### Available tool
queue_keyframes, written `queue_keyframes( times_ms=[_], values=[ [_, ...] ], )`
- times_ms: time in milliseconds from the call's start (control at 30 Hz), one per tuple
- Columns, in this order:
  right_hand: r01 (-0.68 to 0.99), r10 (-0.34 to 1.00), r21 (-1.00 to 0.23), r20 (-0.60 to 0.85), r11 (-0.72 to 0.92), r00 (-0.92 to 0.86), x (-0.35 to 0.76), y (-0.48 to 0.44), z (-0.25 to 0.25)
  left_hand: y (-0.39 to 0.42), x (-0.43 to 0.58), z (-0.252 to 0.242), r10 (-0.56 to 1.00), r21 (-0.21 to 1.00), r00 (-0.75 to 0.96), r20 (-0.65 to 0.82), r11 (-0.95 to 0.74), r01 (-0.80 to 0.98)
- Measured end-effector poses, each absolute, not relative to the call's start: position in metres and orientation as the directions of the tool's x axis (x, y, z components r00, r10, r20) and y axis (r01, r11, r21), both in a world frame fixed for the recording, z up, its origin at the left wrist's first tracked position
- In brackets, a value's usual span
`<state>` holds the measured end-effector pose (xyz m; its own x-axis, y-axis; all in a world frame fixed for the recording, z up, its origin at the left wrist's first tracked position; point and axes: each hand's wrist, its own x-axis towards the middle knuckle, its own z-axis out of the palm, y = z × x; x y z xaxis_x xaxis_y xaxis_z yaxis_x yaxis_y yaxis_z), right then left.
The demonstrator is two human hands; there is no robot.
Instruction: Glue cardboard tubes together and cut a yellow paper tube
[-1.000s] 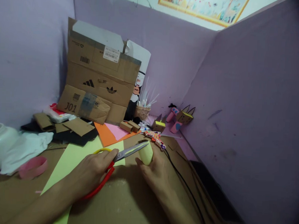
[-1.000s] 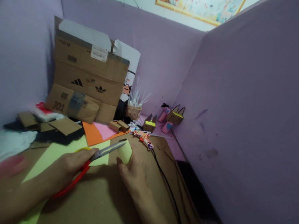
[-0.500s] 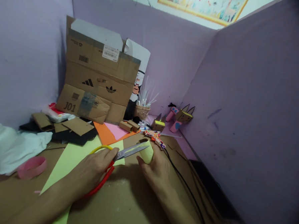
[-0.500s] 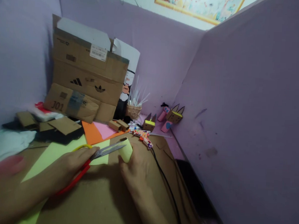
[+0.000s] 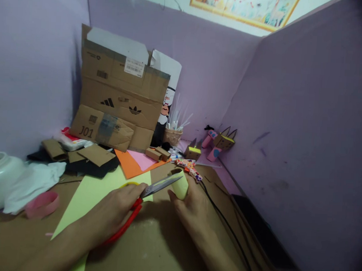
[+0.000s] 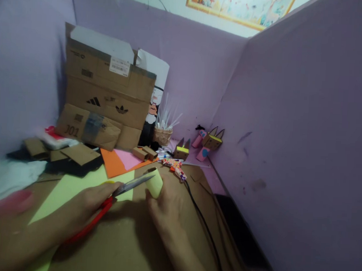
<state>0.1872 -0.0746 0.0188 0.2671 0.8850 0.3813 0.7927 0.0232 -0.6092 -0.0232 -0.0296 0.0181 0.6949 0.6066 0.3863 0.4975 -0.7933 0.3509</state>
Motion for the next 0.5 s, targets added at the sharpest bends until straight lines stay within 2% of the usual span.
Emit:
queue_keyframes(
  times_ms=[133,500],
  values=[
    [0.811,0.878,-0.584,0.403,0.031,0.256,0.1887,-0.0733,0.0143,-0.0312,-0.0219,0.0229,0.634,0.368,0.708,0.311,-0.767,0.525],
    [0.816,0.885,-0.578,0.380,0.001,0.268,0.1829,-0.0749,0.0127,-0.0291,-0.0219,0.0178,0.659,0.322,0.678,0.325,-0.751,0.576]
  ],
)
